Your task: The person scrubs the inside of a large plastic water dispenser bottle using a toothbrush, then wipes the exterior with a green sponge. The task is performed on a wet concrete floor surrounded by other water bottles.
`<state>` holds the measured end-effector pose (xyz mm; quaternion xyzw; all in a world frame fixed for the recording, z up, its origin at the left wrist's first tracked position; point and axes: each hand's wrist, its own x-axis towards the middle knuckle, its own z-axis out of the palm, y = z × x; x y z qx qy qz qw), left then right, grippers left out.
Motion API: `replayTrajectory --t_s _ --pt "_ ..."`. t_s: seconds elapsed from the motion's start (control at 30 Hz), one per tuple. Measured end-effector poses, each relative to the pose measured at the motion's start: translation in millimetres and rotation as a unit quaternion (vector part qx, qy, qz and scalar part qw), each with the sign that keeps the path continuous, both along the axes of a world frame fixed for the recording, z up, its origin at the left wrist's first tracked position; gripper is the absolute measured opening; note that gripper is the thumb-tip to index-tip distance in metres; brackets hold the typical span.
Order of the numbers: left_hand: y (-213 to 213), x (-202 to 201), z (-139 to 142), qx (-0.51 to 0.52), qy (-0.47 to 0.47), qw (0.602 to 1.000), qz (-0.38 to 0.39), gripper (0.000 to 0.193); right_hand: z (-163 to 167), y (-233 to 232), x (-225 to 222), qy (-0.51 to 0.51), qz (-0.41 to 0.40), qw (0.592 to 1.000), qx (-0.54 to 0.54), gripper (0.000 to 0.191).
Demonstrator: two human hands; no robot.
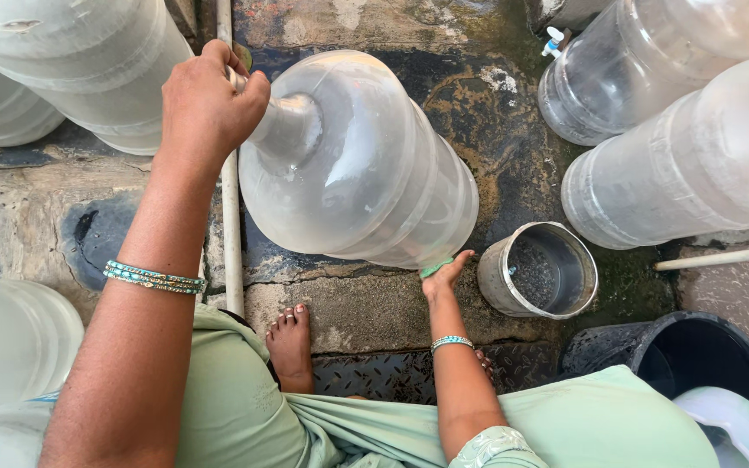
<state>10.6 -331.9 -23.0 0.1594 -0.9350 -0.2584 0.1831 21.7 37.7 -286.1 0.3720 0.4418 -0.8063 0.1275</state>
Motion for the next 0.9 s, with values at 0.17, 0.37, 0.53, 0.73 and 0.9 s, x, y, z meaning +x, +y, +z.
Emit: replayTrajectory --t_s 0.17,0.37,0.53,0.73,0.9 --pt "1.9 2.2 8.7 -0.023 -0.004 1.000 -0.016 0.067 18.2 27.7 -20.9 0.067 0.021 0.990 0.119 0.123" --pt "1.4 -1.0 11.6 -0.042 -0.072 0.996 0.019 0.068 41.4 25.8 -37.7 0.042 0.086 0.973 0.211 0.115" --pt "4.1 -8.2 7.4 -0.031 0.007 0.999 -0.011 0.046 66.0 -26.0 -37.5 0.184 0.039 0.932 0.311 0.090" --pt "7.2 -17.2 7.0 -0.016 -0.049 0.998 0.027 0.049 145.6 -97.4 2.7 0.542 0.125 0.748 0.363 0.084" --pt "8.8 -17.8 3.5 -0.028 -0.039 0.998 0.028 0.048 184.8 -117.0 31.1 0.606 0.158 0.582 0.519 0.078"
